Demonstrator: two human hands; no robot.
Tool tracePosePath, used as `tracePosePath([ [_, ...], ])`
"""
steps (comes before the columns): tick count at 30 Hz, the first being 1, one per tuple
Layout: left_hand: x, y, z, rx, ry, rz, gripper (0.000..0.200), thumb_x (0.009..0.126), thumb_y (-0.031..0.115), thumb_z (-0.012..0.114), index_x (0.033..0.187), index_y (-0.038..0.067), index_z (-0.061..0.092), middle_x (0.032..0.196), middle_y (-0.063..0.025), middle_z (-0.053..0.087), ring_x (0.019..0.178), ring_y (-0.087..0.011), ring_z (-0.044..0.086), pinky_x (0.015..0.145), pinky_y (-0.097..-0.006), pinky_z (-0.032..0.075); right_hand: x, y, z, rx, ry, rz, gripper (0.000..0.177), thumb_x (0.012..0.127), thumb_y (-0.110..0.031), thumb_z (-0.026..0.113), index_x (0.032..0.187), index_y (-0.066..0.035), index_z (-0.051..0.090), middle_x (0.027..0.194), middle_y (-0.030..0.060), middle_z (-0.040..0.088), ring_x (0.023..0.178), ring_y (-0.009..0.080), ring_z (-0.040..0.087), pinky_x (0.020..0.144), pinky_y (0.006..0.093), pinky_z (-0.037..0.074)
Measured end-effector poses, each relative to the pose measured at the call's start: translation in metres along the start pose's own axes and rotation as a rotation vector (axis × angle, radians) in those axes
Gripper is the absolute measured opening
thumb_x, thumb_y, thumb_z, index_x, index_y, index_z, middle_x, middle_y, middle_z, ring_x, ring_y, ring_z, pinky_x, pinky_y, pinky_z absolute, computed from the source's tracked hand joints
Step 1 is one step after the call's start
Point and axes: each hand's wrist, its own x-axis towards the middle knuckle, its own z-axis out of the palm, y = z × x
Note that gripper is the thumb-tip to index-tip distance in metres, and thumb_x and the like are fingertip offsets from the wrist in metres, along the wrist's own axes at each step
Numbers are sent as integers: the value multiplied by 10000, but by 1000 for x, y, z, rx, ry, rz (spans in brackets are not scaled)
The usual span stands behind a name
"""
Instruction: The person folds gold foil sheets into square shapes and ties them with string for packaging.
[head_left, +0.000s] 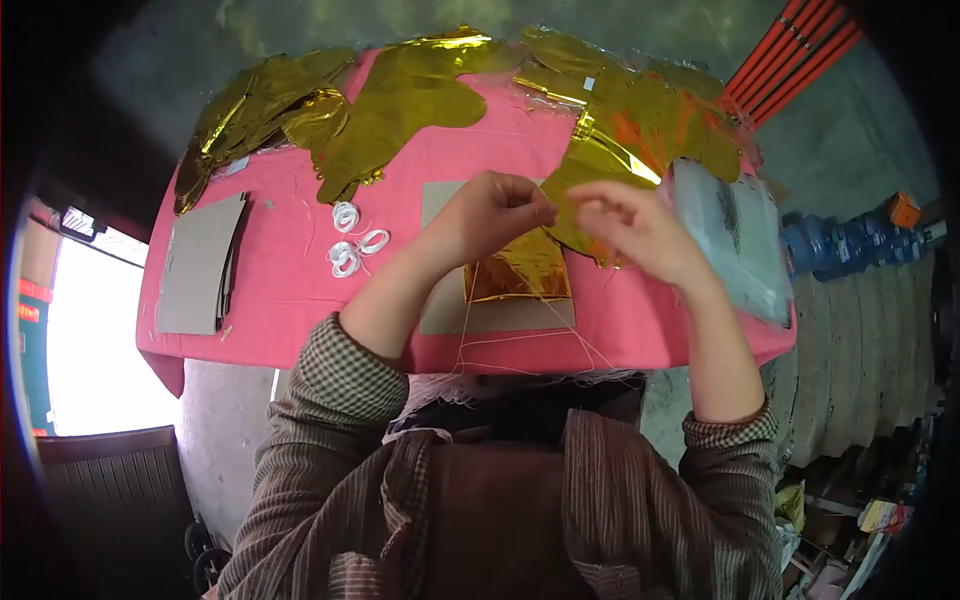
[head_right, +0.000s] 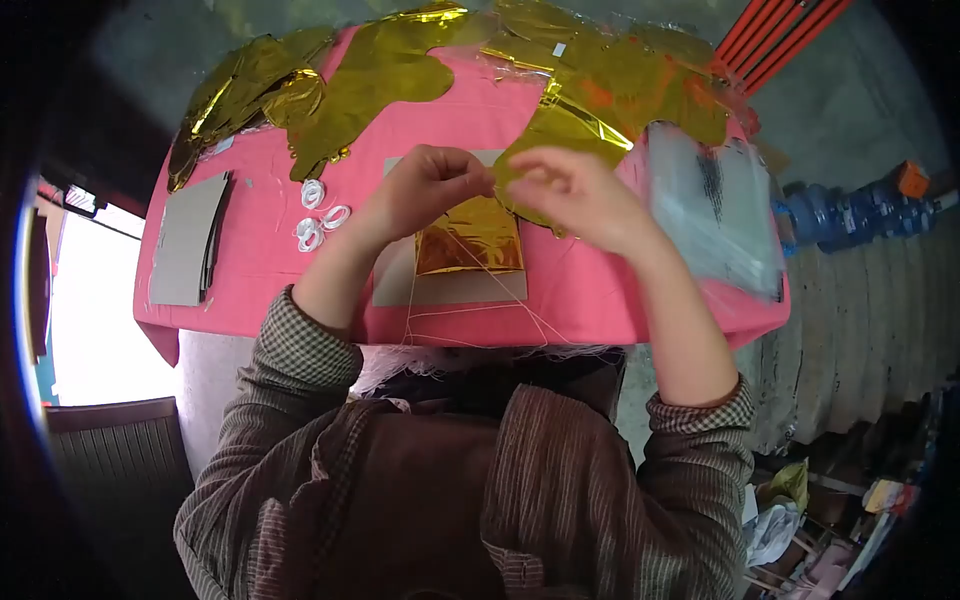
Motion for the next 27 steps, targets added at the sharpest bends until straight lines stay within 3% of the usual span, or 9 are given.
tracePosePath([
  [3,1,-1,0,-9,-53,61,186,833,138,561,778,-32,615,723,-25,612,675,-49,529,626,-211,437,7,8,9,-116,-112,-24,176,837,-124,550,957,-1,585,676,-23,540,525,8,411,446,171,319],
  [6,-2,7,0,17,38,-27,195,835,151,568,768,-27,610,726,-17,606,671,-45,522,619,-213,433,9,6,9,-31,-185,191,152,841,-135,543,880,0,602,630,-1,546,474,22,408,426,165,313],
  [12,0,-2,6,-227,-68,-83,248,878,241,516,821,9,580,624,23,507,555,-59,482,510,-214,418,10,14,9,666,-88,51,169,849,-154,530,852,-12,621,716,67,616,430,30,412,389,157,305],
  [14,-1,-2,9,-336,-173,-39,260,898,269,469,834,32,556,592,24,456,497,-69,442,469,-208,416,12,6,15,761,152,-21,207,860,-159,504,885,16,612,732,82,628,400,45,413,370,164,286],
  [17,-9,11,13,-403,-311,-180,254,899,267,466,830,35,546,587,15,449,493,-75,440,470,-210,429,20,1,16,270,320,-124,204,865,-136,496,917,20,616,786,93,640,412,53,449,376,166,315],
  [20,-10,21,-1,-515,-234,-197,229,894,243,470,833,37,549,601,10,457,510,-77,450,478,-215,436,16,18,9,-190,164,-100,200,870,-120,489,932,16,623,796,89,645,436,61,493,397,172,354],
  [21,-6,14,-9,-543,-259,-158,207,890,223,468,836,41,553,610,7,462,525,-85,467,483,-229,440,14,19,6,-191,159,-100,200,870,-120,489,932,16,623,796,89,645,436,61,493,397,172,354],
  [23,-4,10,-5,-448,-228,-86,204,892,222,459,839,46,546,610,8,456,520,-84,459,482,-231,440,4,12,2,90,-252,-17,180,865,-110,504,921,5,631,790,84,648,454,66,515,419,176,382],
  [27,-1,3,4,-576,-166,22,210,900,235,437,840,52,519,597,11,440,512,-83,449,476,-226,431,1,-13,12,243,-86,-93,175,858,-105,518,946,-2,629,777,81,647,460,69,520,424,181,384],
])
